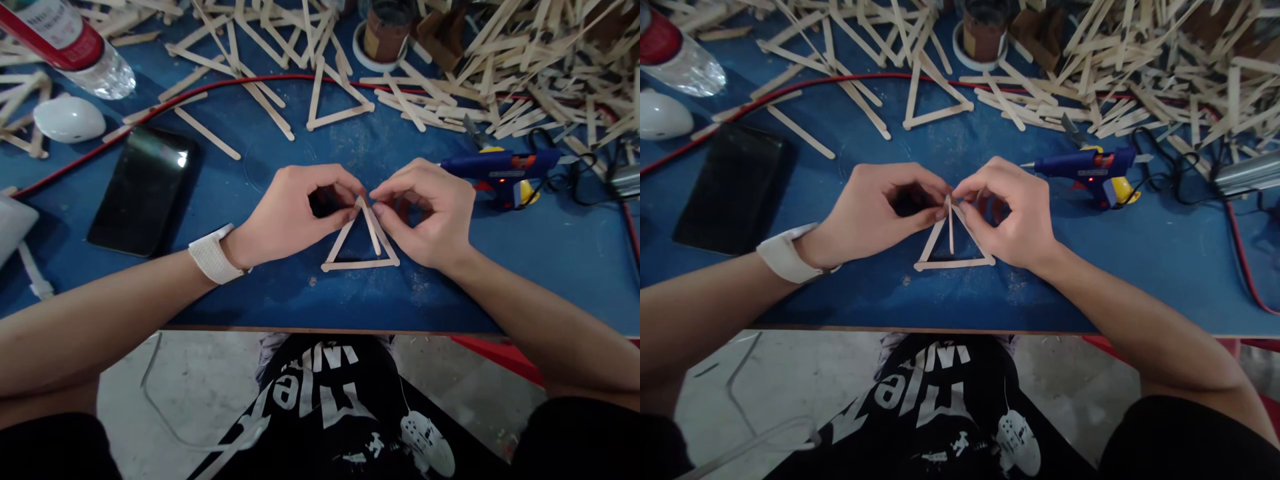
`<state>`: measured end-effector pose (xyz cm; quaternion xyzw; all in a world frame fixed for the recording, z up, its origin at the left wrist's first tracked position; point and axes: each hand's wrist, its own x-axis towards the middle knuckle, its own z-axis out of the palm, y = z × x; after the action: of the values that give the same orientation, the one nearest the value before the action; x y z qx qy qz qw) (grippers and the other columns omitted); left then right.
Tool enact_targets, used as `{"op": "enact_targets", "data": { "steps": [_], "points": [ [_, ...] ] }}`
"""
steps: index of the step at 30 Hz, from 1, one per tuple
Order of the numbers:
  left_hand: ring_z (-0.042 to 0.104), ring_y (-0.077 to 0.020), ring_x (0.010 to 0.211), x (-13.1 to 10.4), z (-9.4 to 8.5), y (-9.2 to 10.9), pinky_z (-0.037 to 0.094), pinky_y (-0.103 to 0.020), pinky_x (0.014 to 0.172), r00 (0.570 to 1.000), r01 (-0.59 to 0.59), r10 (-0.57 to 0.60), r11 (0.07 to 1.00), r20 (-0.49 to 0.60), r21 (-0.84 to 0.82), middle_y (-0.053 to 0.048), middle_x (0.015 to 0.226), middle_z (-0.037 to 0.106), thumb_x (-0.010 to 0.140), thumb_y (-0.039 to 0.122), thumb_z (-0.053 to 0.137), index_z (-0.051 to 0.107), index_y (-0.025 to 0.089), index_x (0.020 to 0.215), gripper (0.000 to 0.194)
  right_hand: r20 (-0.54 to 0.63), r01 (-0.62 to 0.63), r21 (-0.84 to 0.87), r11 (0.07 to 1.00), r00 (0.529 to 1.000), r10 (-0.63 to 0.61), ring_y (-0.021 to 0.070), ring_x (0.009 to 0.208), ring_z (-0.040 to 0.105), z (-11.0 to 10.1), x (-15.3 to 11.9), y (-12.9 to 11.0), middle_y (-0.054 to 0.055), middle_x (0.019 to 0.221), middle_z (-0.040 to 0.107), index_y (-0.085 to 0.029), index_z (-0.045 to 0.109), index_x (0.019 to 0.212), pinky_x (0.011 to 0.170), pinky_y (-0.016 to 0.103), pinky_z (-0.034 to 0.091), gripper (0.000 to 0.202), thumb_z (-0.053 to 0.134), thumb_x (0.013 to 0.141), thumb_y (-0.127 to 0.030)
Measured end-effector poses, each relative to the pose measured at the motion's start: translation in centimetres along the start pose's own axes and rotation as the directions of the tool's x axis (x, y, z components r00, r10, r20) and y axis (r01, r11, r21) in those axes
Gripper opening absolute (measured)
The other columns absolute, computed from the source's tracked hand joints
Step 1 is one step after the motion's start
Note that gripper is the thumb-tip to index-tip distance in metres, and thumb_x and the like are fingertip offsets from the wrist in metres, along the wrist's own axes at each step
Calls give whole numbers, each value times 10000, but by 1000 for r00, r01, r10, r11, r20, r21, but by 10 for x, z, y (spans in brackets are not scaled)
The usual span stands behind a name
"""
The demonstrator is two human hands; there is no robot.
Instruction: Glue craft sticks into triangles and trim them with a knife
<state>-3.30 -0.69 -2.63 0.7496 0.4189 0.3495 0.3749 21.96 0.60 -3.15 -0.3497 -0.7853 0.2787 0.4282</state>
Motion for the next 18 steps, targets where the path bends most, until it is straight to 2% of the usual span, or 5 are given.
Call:
{"op": "enact_targets", "data": {
  "steps": [3,5,8,11,18],
  "points": [
    [762,-333,1185,-1,-1,-5,634,-564,1146,999,-42,37,968,27,249,-82,1236,845,1011,344,837,874,282,1139,146,3,-15,-63,998,1000,15,187,709,668,-4,2,2,68,985,821,-267,870,1029,565,395,518,75,796,1041,-274],
    [713,-370,1219,-2,1,-7,601,-621,1164,999,-32,26,944,21,327,-107,1296,807,990,350,845,875,287,1150,175,7,-33,-78,996,999,33,195,711,666,-5,3,4,73,994,822,-278,873,1026,580,409,526,84,790,1042,-284],
    [675,-385,1223,-3,3,-9,583,-649,1165,1000,-7,6,940,2,340,-124,1316,773,976,366,857,863,283,1179,219,26,-18,-74,997,999,20,182,688,650,-6,6,9,69,1005,823,-272,875,997,590,404,503,82,795,1017,-276],
    [653,-397,1245,-3,4,-12,559,-674,1190,1000,-4,3,950,2,313,-126,1311,761,983,383,855,859,284,1147,193,136,10,-77,997,991,1,178,705,646,-8,9,13,64,1036,818,-264,885,1027,596,387,480,83,832,964,-272],
    [639,-407,1257,-3,3,-13,540,-704,1196,1000,-15,11,955,13,295,-116,1303,771,970,342,844,882,311,1102,141,266,90,-126,988,962,-54,193,792,689,-4,9,15,46,1091,827,-266,874,1101,760,390,604,145,820,966,-274]
  ]
}}
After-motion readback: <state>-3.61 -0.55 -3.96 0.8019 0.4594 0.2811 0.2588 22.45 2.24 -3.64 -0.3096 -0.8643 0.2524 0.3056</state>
